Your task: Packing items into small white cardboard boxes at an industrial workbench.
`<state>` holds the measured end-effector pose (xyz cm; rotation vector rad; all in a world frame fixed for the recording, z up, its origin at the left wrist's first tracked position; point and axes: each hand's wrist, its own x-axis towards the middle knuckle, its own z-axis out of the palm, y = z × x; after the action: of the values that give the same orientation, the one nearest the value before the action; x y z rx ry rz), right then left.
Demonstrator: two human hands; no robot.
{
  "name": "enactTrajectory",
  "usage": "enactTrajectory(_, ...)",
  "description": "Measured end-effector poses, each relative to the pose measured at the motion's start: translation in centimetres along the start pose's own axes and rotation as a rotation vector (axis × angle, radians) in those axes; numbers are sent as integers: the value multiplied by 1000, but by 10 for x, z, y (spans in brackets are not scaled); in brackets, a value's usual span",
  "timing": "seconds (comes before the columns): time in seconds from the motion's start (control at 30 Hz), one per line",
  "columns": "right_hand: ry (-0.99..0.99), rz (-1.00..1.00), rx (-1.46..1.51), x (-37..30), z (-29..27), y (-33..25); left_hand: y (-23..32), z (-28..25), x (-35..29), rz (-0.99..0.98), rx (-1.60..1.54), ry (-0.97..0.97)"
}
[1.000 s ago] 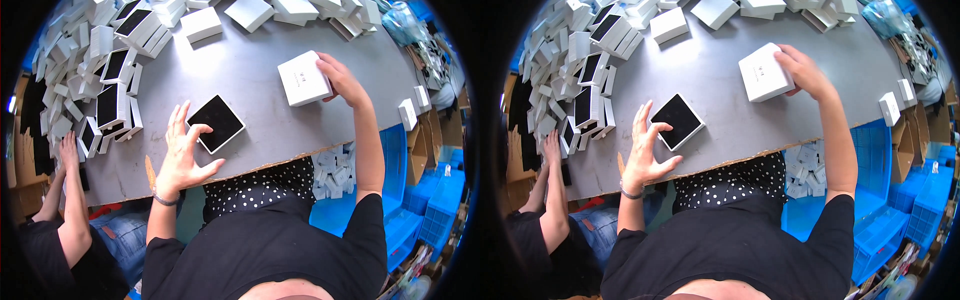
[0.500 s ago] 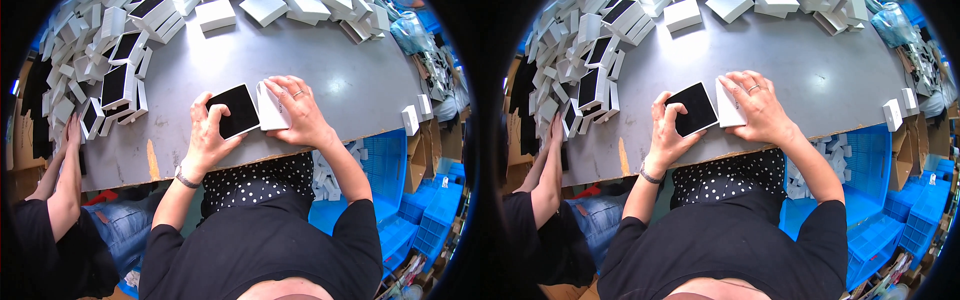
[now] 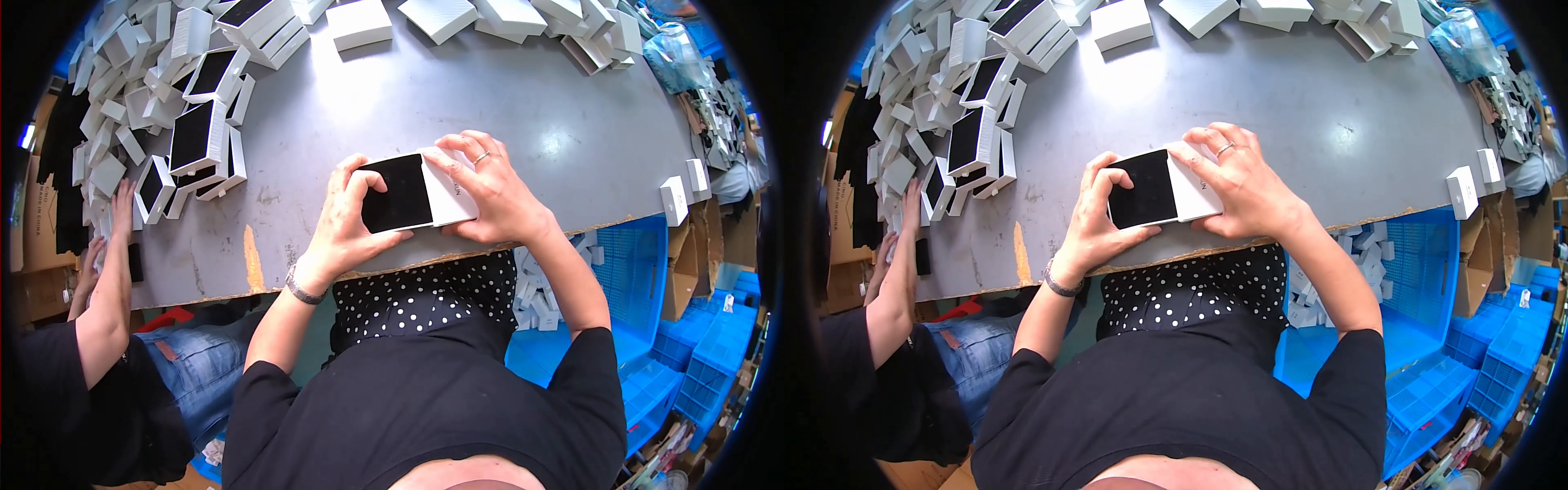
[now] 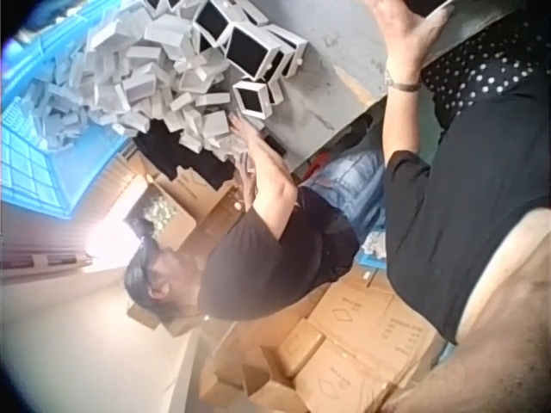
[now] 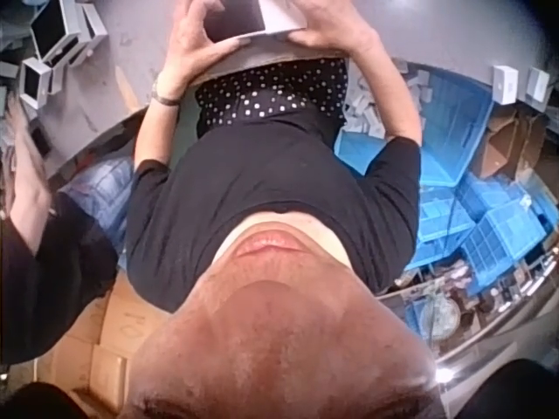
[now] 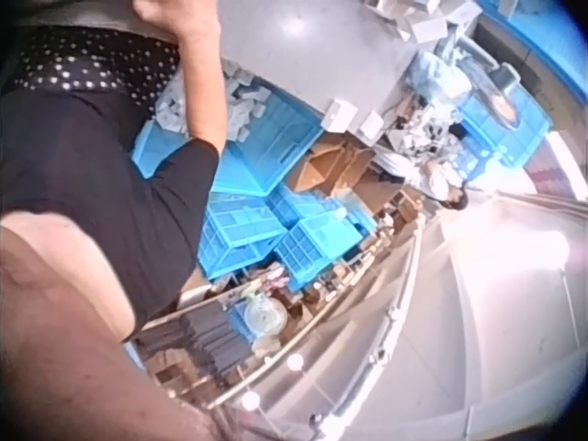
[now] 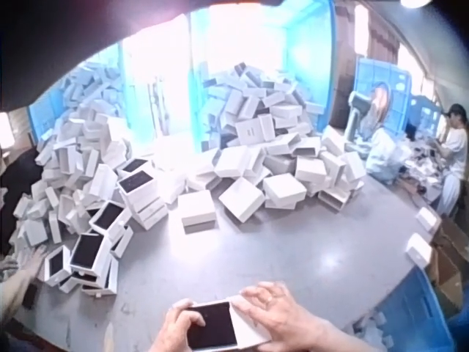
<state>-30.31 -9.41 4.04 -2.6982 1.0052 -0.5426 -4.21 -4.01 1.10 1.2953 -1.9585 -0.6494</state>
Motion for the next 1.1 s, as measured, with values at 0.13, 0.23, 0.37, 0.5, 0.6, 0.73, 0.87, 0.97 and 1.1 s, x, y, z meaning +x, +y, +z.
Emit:
enactTrajectory(0.13, 34, 22, 16, 2, 9, -13, 4, 2, 4, -43, -125, 28)
enactTrajectory(0.23, 71, 40, 17, 3, 13, -14, -4, 26, 17, 23, -408, 157)
enactTrajectory(0.37, 63, 81, 31, 2, 13, -12, -8, 28, 20, -45, -262, 164)
enactTrajectory(0.5, 85, 32, 32, -1, 15, -17, -7, 19, 22, -157, -215, 170)
enactTrajectory(0.6, 74, 36, 43, 13, 11, -16, -2, 28, 29, -109, -56, 264)
enactTrajectory(0.73, 48, 30, 11, 6, 5, -11, -8, 32, 31, -125, -277, 171)
enactTrajectory(0.87, 23, -24, 89, 5, 12, -21, -8, 47, 37, -65, -447, 335)
enactTrajectory(0.97, 104, -6, 99, 16, 22, -33, 9, 59, 52, -43, -634, 379)
enactTrajectory(1.1, -16, 112, -26, 7, 2, -35, 3, 12, 28, 34, -277, 340)
